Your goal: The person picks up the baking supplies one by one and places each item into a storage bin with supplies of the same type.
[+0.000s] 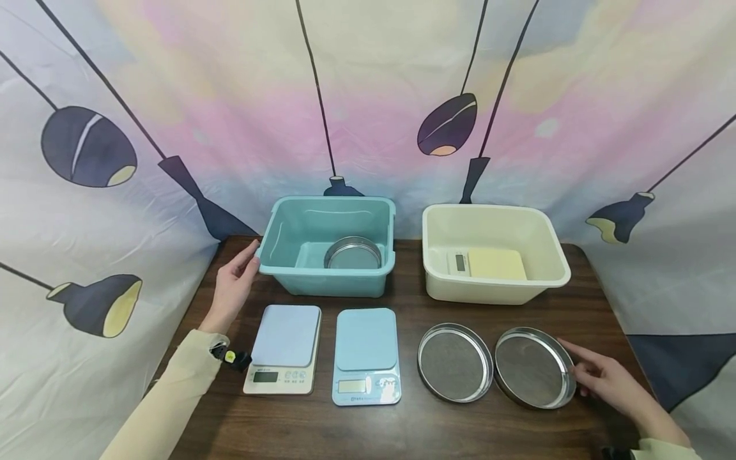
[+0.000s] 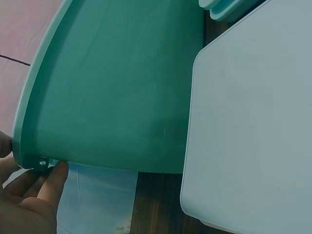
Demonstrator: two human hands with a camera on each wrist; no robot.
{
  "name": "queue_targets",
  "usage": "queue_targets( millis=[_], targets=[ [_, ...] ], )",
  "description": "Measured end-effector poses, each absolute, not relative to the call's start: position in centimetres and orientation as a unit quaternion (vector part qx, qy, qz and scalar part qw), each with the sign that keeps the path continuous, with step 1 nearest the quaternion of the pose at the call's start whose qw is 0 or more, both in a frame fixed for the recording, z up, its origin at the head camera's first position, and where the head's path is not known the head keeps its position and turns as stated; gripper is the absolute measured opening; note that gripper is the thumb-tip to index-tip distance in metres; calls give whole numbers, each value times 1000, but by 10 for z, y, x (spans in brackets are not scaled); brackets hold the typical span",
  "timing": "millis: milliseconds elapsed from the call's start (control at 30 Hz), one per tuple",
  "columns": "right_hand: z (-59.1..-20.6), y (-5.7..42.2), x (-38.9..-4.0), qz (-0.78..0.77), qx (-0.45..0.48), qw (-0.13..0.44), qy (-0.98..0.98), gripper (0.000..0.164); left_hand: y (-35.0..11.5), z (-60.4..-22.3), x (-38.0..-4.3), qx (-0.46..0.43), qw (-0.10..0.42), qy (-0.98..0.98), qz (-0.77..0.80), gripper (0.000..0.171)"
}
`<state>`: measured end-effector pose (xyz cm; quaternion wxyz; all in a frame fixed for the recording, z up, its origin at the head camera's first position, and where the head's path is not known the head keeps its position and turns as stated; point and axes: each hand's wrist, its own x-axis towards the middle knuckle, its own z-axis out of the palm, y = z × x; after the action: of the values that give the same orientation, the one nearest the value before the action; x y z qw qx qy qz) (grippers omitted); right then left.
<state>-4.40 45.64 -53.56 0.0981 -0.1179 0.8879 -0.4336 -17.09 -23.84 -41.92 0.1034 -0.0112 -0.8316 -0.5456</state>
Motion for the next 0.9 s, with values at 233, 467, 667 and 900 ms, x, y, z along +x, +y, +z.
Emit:
queue_targets(
  millis=[233,467,667,900],
  targets=[
    [-534,459,-43,-445,-109,75,885,71,-238,-422,-171,-10,105,-827,-552,43],
    [-523,458,-44,-428,-99,62,896,72,-238,-423,-171,-15,114,-825,-554,41],
    [-510,452,-49,-406,-103,52,907,70,-238,-423,-172,-13,111,-815,-568,42],
    [-498,443,-54,-386,-125,34,913,70,-237,-423,-172,-12,120,-823,-555,41]
  ],
)
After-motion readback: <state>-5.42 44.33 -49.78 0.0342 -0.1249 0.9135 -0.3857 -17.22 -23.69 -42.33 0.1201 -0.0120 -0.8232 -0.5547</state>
